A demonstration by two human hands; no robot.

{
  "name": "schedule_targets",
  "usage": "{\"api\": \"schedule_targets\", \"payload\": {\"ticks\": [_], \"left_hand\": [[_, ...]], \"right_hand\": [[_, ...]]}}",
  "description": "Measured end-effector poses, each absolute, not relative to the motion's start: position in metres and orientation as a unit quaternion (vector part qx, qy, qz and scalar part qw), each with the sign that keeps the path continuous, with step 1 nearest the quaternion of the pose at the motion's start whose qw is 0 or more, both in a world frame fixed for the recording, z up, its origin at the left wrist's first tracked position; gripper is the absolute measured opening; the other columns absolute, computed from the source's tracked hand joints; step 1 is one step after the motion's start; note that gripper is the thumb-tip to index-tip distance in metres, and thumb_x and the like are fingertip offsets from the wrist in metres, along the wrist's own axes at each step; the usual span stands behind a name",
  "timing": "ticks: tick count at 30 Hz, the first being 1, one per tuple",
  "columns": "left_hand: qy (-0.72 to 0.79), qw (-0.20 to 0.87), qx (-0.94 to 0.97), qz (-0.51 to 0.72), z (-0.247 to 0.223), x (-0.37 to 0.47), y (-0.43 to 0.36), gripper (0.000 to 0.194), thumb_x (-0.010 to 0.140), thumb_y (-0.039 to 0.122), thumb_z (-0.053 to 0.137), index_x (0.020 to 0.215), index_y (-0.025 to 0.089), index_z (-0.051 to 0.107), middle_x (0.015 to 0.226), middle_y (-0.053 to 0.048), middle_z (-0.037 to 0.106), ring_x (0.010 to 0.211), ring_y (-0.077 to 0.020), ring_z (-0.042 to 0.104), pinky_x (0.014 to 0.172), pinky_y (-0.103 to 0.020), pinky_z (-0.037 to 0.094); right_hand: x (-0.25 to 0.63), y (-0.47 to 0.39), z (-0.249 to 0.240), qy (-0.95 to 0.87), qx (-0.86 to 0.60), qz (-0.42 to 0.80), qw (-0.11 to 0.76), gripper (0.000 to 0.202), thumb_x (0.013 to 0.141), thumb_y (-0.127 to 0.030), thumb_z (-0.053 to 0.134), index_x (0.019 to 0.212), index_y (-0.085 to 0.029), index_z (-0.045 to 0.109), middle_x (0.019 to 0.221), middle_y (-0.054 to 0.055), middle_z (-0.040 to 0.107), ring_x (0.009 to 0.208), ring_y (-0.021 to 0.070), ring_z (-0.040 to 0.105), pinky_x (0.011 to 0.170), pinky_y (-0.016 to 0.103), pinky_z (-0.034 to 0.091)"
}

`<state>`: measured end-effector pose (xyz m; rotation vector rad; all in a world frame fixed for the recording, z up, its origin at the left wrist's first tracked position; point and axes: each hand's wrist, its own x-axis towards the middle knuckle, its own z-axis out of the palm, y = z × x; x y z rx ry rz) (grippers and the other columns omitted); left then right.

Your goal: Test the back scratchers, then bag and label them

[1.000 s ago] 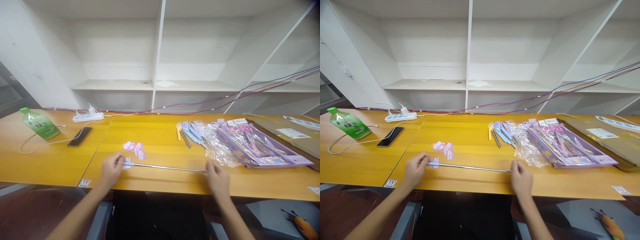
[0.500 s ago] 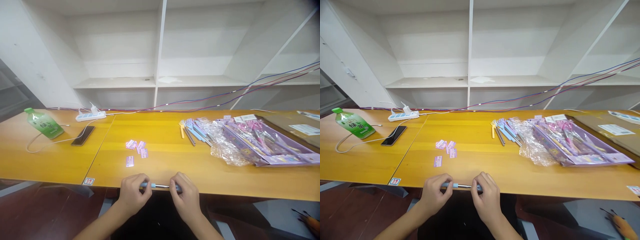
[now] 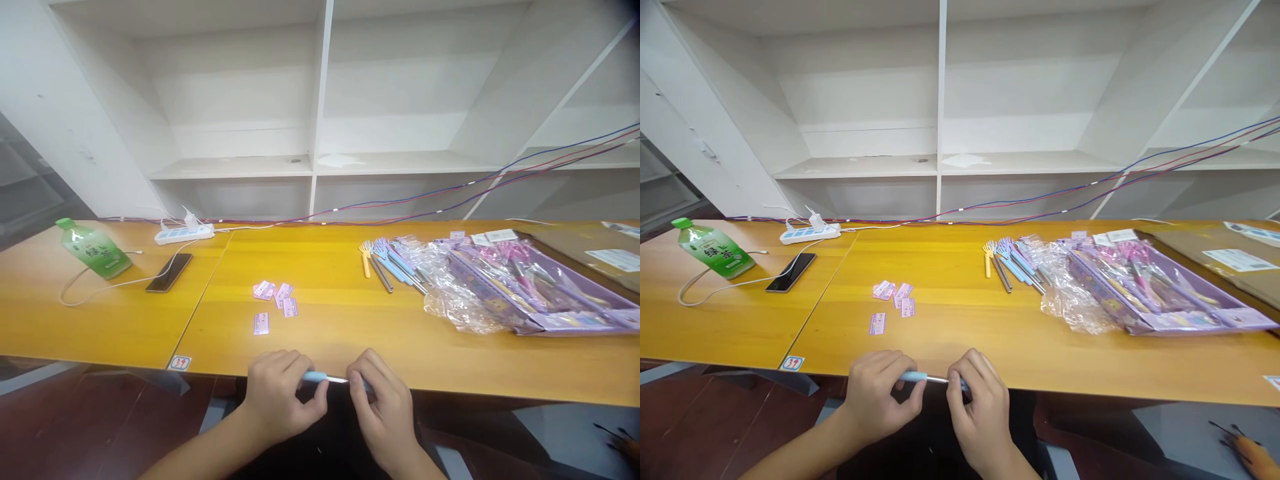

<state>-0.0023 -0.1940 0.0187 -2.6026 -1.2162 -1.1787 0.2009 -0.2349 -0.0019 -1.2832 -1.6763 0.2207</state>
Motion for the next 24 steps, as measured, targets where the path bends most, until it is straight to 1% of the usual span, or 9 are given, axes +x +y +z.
{"api": "schedule_targets", "payload": {"ticks": [2,5,8,12,15,18,22,24], "left_hand": [[-0.376,0.011,-0.851,-0.366,0.014,-0.003,-0.191,0.031,0.097,0.042,0.062,0.072,0.024,0.055,0.058,0.001,0.059,0.051,-0.0150,0.056,0.050,-0.036,0.036],[-0.350,0.045,-0.868,-0.348,0.008,-0.004,-0.184,0.031,0.101,0.042,0.063,0.076,0.023,0.058,0.063,0.000,0.062,0.056,-0.0168,0.059,0.054,-0.036,0.038],[-0.333,0.074,-0.875,-0.344,0.006,-0.002,-0.178,0.030,0.104,0.041,0.062,0.080,0.023,0.060,0.065,-0.001,0.063,0.059,-0.0179,0.061,0.056,-0.036,0.038],[-0.294,0.072,-0.902,-0.307,0.004,-0.002,-0.174,0.031,0.108,0.041,0.058,0.083,0.023,0.059,0.068,0.001,0.063,0.059,-0.0170,0.060,0.055,-0.036,0.037],[-0.263,0.060,-0.925,-0.270,-0.004,-0.006,-0.174,0.032,0.110,0.040,0.053,0.084,0.023,0.057,0.069,0.002,0.063,0.056,-0.0158,0.058,0.053,-0.035,0.033],[-0.263,0.055,-0.933,-0.241,-0.012,-0.009,-0.175,0.030,0.111,0.039,0.050,0.086,0.023,0.057,0.070,0.002,0.063,0.056,-0.0157,0.058,0.053,-0.034,0.031],[-0.268,0.076,-0.936,-0.217,-0.012,-0.016,-0.167,0.032,0.112,0.043,0.048,0.088,0.024,0.057,0.067,0.002,0.062,0.056,-0.0161,0.058,0.052,-0.033,0.027],[-0.265,0.103,-0.936,-0.206,-0.006,-0.034,-0.153,0.034,0.112,0.043,0.047,0.087,0.023,0.057,0.065,0.002,0.061,0.056,-0.0154,0.057,0.052,-0.033,0.025]], "right_hand": [[0.206,-0.235,0.002,-0.707,-0.522,0.084,0.470,0.025,0.106,-0.018,0.049,0.083,-0.024,0.056,0.078,0.002,0.057,0.070,0.0172,0.056,0.064,0.032,0.042],[0.211,-0.232,0.005,-0.725,-0.522,0.081,0.442,0.025,0.107,-0.019,0.050,0.083,-0.024,0.056,0.078,0.001,0.058,0.071,0.0172,0.057,0.064,0.031,0.043],[0.213,-0.228,0.005,-0.727,-0.533,0.079,0.426,0.030,0.108,-0.020,0.050,0.079,-0.024,0.052,0.074,0.000,0.055,0.066,0.0159,0.056,0.061,0.030,0.041],[0.213,-0.228,-0.001,-0.749,-0.526,0.068,0.397,0.031,0.109,-0.020,0.049,0.078,-0.024,0.051,0.072,-0.001,0.056,0.061,0.0140,0.056,0.058,0.028,0.040],[0.214,-0.227,-0.010,-0.766,-0.519,0.022,0.378,0.027,0.109,-0.020,0.048,0.082,-0.023,0.053,0.068,-0.003,0.058,0.056,0.0124,0.057,0.056,0.027,0.039],[0.212,-0.223,-0.016,-0.775,-0.516,-0.022,0.365,0.026,0.109,-0.021,0.048,0.085,-0.023,0.056,0.064,-0.004,0.060,0.051,0.0106,0.057,0.052,0.027,0.036],[0.215,-0.215,-0.008,-0.803,-0.482,-0.063,0.345,0.033,0.109,-0.021,0.047,0.077,-0.023,0.053,0.059,-0.005,0.057,0.045,0.0094,0.052,0.050,0.028,0.032],[0.238,-0.211,0.001,-0.809,-0.475,-0.086,0.337,0.035,0.109,-0.021,0.049,0.074,-0.023,0.052,0.060,-0.004,0.057,0.046,0.0094,0.051,0.050,0.028,0.033]]}}
